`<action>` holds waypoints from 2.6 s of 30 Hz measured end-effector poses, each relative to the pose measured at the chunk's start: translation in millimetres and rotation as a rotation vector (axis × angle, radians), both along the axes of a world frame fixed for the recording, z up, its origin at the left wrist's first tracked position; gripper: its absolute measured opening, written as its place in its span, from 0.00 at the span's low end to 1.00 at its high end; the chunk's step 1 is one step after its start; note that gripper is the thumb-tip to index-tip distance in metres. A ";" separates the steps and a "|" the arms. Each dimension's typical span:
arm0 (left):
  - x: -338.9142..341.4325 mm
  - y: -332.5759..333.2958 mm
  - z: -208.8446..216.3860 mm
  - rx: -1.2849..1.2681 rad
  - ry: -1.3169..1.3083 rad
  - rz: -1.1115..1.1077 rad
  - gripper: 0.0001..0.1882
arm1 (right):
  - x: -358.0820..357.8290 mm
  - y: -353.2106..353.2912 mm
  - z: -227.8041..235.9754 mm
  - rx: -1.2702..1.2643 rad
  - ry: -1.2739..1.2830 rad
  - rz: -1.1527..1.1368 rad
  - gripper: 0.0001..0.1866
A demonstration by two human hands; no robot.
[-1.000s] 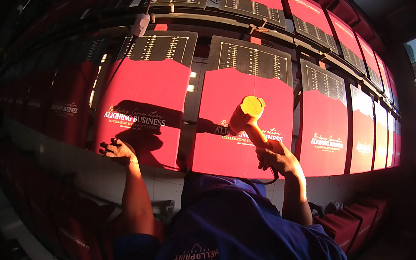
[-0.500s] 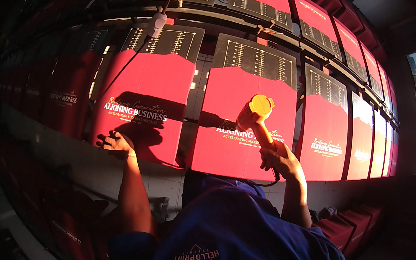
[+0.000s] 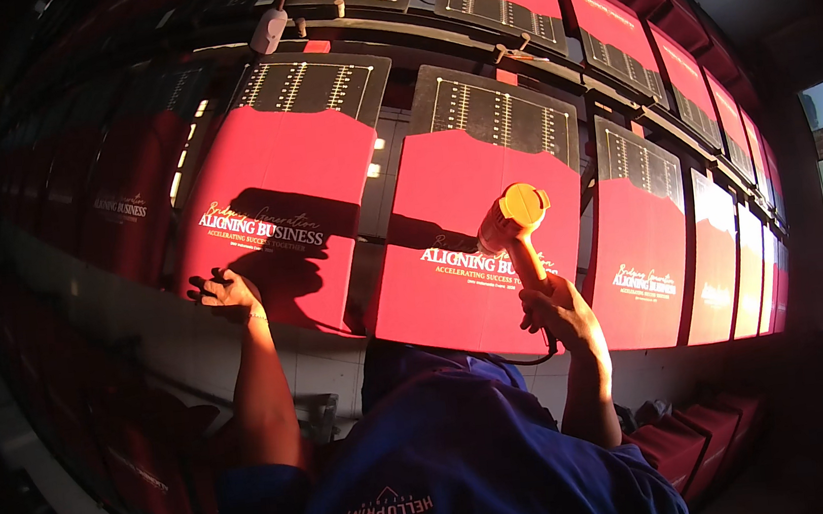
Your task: The person uses a heat gun to dry the ink on several red shirts that are mounted on a printing press.
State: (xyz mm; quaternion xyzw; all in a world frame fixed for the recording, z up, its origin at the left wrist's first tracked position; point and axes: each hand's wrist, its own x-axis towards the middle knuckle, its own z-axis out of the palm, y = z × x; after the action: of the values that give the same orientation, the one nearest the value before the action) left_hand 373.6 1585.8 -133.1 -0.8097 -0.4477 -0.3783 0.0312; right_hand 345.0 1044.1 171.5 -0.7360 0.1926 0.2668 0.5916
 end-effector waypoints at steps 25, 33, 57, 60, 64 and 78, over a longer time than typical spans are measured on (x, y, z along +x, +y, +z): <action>4.7 -3.1 -6.2 -0.181 -0.171 -0.016 0.22 | -20.2 -27.4 -15.3 0.156 -0.050 -0.059 0.16; 6.4 4.9 -15.8 -0.042 0.077 0.168 0.28 | -12.2 -42.3 -17.0 0.100 -0.065 -0.117 0.15; -31.1 -130.0 84.8 0.105 0.417 -0.465 0.32 | -29.8 -37.4 -11.3 0.211 -0.031 -0.169 0.12; -33.3 -193.8 100.5 -0.107 0.365 -0.927 0.35 | -35.7 -37.6 -8.7 0.189 -0.032 -0.217 0.11; -30.9 -260.3 99.2 -0.230 0.399 -1.330 0.40 | -34.2 -26.0 -2.7 0.132 -0.058 -0.273 0.11; 40.3 -306.8 94.2 -0.197 0.616 -1.676 0.39 | -41.5 -15.8 -6.7 0.042 -0.124 -0.399 0.12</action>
State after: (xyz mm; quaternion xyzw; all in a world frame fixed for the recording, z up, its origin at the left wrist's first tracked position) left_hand 413.9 1279.0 -39.0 -0.9353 0.2878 -0.0030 -0.2061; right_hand 303.5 1028.3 164.7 -0.6859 0.2921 0.1024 0.6586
